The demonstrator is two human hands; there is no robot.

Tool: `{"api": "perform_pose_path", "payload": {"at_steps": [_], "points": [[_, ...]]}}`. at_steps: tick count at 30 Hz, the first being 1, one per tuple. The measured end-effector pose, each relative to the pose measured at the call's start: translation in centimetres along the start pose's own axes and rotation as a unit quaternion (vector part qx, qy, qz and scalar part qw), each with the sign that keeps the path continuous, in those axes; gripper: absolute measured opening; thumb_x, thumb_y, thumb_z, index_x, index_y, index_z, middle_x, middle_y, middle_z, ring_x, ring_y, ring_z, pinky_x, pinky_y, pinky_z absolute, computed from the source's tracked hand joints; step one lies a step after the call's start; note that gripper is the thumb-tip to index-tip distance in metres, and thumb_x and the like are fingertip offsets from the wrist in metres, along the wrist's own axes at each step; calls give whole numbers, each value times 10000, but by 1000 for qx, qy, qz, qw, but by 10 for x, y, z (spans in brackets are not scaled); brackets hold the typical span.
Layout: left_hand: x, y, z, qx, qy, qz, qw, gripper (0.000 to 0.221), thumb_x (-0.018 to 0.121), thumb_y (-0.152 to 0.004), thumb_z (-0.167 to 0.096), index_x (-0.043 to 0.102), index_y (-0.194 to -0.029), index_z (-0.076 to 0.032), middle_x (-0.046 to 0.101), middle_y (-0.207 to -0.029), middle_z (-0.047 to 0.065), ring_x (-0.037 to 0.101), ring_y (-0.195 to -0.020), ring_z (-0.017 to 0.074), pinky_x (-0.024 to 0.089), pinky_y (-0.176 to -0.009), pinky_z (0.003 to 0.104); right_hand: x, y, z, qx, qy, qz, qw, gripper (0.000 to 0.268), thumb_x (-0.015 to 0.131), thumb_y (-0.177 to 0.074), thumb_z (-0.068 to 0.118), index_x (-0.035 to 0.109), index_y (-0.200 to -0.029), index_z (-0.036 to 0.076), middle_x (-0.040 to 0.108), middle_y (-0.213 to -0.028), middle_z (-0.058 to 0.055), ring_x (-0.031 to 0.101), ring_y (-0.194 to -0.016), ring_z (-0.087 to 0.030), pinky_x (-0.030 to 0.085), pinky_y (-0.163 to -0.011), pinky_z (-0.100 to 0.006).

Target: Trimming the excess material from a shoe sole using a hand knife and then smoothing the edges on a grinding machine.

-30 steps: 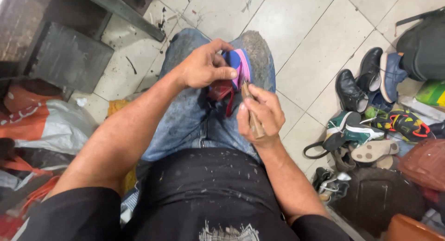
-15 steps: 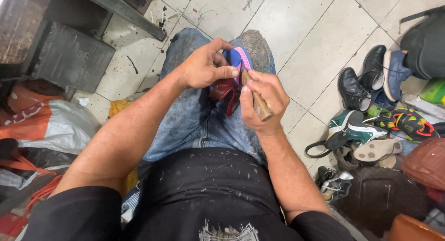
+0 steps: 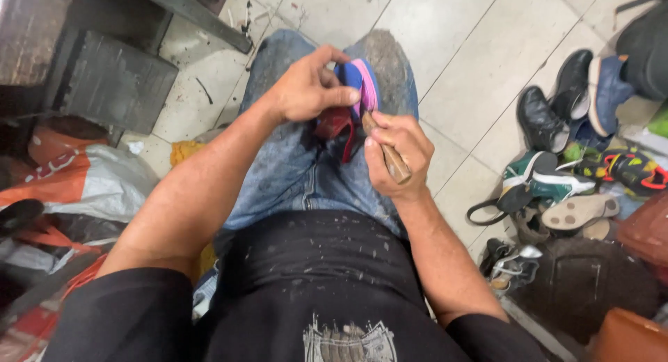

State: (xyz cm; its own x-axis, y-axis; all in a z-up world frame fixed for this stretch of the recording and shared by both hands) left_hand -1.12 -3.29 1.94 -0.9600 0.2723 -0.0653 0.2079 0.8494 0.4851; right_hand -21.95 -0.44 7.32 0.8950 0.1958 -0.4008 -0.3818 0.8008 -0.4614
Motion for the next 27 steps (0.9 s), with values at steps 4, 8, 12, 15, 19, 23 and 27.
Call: {"api": "perform_pose_path", "payload": {"at_steps": [4,8,12,15,19,23,27], "points": [[7,-4,-23,-138,75,-96,983,547,732,-777,-553,551,-1103,-152,675,-688,81,573,-545,134,462,-495,279,-1,0,1,-36,12,19,999,110,663,-950,85,671,-971,-24,680,-1100,-298,752,-903,-378,610,-805,-413],[14,-15,14,-114,9,-94,989,557,831,-786,-519,599,-1179,-199,734,-645,49,730,-606,181,548,-477,293,-8,4,0,-57,-26,-8,998,39,749,-876,66,751,-889,29,740,-1015,-179,759,-790,-378,624,-626,-386],[14,-13,25,-58,15,-45,997,558,874,-776,-412,600,-1191,-159,710,-647,51,679,-587,183,530,-504,297,-8,8,7,-43,-48,-27,998,32,752,-859,53,759,-864,22,745,-978,-196,760,-735,-374,614,-586,-386],[15,-5,24,-44,68,-29,996,568,873,-792,-339,575,-1232,-140,702,-682,61,674,-616,178,530,-546,274,-13,22,15,-53,-24,-47,997,66,756,-836,96,748,-826,31,748,-957,-188,761,-701,-319,633,-588,-345],[13,3,17,2,82,3,997,532,853,-838,-303,571,-1257,-137,706,-683,56,666,-593,158,532,-535,262,-9,8,23,-70,-24,-49,996,65,754,-840,73,742,-822,11,746,-945,-202,770,-742,-335,637,-617,-347],[12,3,17,30,91,16,995,510,830,-868,-261,554,-1276,-125,701,-682,54,654,-588,151,530,-536,261,1,-4,21,-104,6,-45,994,39,741,-870,35,740,-866,-4,740,-1002,-221,772,-818,-371,631,-658,-357],[10,7,16,42,94,19,994,494,823,-882,-252,556,-1277,-124,701,-685,55,651,-580,151,527,-527,263,9,-5,17,-150,57,-52,986,49,741,-874,47,756,-877,0,745,-1015,-221,766,-798,-359,641,-645,-358]]}}
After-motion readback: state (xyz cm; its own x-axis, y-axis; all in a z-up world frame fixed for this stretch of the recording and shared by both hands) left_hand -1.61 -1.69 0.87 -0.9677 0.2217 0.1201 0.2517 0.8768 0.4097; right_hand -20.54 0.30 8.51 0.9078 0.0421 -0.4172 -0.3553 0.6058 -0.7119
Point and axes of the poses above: each hand's wrist, its own y-axis away from the middle knuckle, its own x-axis out of the palm, z = x × y, the point moved 3 cm from there along -y, towards the middle knuckle
